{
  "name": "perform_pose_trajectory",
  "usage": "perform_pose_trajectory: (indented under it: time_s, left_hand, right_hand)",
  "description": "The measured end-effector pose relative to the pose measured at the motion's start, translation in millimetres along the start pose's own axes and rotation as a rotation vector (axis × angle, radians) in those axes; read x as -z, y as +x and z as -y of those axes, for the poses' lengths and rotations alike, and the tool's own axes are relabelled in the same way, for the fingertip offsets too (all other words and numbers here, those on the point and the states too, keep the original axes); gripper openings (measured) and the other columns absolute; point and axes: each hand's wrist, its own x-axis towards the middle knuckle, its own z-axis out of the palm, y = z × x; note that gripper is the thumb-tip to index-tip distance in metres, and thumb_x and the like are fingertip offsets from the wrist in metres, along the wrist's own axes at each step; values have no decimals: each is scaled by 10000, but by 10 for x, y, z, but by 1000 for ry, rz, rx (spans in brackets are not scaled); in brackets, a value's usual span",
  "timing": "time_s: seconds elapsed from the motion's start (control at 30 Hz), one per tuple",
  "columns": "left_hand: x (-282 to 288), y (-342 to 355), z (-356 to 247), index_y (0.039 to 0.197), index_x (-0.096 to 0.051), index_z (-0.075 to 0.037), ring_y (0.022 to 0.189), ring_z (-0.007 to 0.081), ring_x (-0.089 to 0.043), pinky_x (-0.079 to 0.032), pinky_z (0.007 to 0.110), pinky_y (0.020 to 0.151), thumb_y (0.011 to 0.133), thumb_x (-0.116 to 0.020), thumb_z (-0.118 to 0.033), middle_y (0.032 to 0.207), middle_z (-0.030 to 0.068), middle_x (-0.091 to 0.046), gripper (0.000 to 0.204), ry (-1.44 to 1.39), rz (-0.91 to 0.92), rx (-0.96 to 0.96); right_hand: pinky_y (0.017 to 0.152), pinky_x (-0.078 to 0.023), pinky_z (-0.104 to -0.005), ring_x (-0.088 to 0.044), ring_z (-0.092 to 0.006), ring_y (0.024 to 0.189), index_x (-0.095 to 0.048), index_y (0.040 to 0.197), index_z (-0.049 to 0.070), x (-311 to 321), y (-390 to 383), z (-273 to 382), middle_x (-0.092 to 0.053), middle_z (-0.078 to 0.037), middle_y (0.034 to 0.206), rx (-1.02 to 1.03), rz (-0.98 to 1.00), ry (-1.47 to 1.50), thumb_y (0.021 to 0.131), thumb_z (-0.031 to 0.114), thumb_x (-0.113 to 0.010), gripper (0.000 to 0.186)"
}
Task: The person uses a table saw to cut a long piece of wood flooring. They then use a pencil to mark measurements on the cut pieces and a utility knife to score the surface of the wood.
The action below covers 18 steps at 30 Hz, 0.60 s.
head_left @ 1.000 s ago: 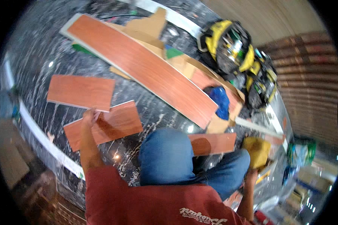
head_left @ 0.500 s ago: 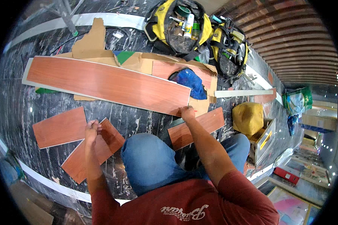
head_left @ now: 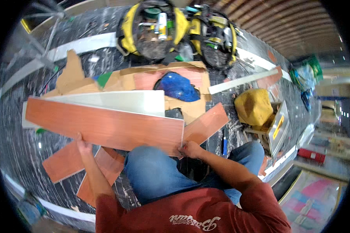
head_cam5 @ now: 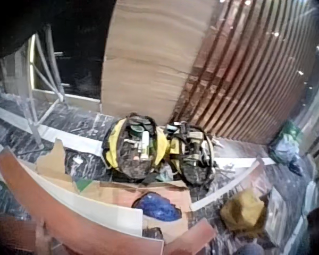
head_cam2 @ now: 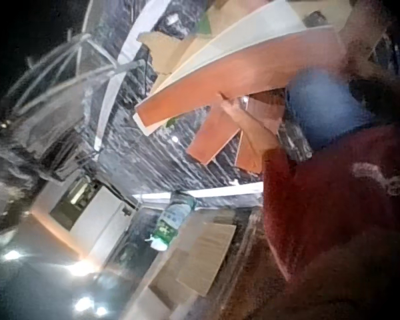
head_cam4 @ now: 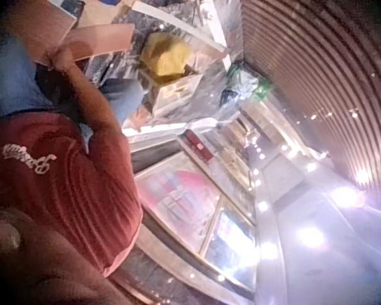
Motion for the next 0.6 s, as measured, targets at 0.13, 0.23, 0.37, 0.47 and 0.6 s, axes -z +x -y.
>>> perform_pose_trajectory:
  time_s: [0.13,0.23,0.37,0.47,0.6]
  left_hand:
    - [335,88,-184,1438,-433,19,1325,323,-487,-412,514,1126,1008,-577,-250,1450,169,-505,527,-70,222,72]
    - [-328,-352,145,1456,-395,37,1332,326,-476,-394,511,1143,989,-623,-207,1468,178,-483,575,-29,197,-76]
    - [-1106,-747,415,1441,-414,36,1320,307,-487,-402,485,1141,980,-640,-170,1453,166,-502,553,35,194,-159]
    - [-1345,-833,229,1414,-453,28,1297,283,-514,-425,457,1125,990,-620,-146,1422,161,-535,488,27,343,-110]
    - [-2097,-1024,437,1381,-494,27,1273,259,-542,-450,433,1104,1000,-604,-132,1391,158,-568,428,37,573,9]
  right_hand:
    - [783,-541,-496,-682,-426,859,-674,1076,72,423,-135,-93,-696,-248,924,135,-176,-265,954,361,-603,322]
    - [824,-544,-472,-686,-408,920,-639,1168,69,1131,-1029,235,-701,-235,969,158,-494,-233,945,318,-629,334]
    - [870,-534,-410,-690,-335,986,-629,1197,52,1866,-2287,-245,-700,-212,1046,162,-1174,-43,960,205,-643,283]
    - [836,-520,-324,-665,-197,932,-631,1168,19,2088,-2722,-933,-708,-146,1018,26,-1461,167,989,200,-634,254]
    - [807,-509,-309,-641,-175,868,-611,1152,-35,1911,-3003,-2396,-687,-116,990,-101,-1624,447,983,239,-647,324]
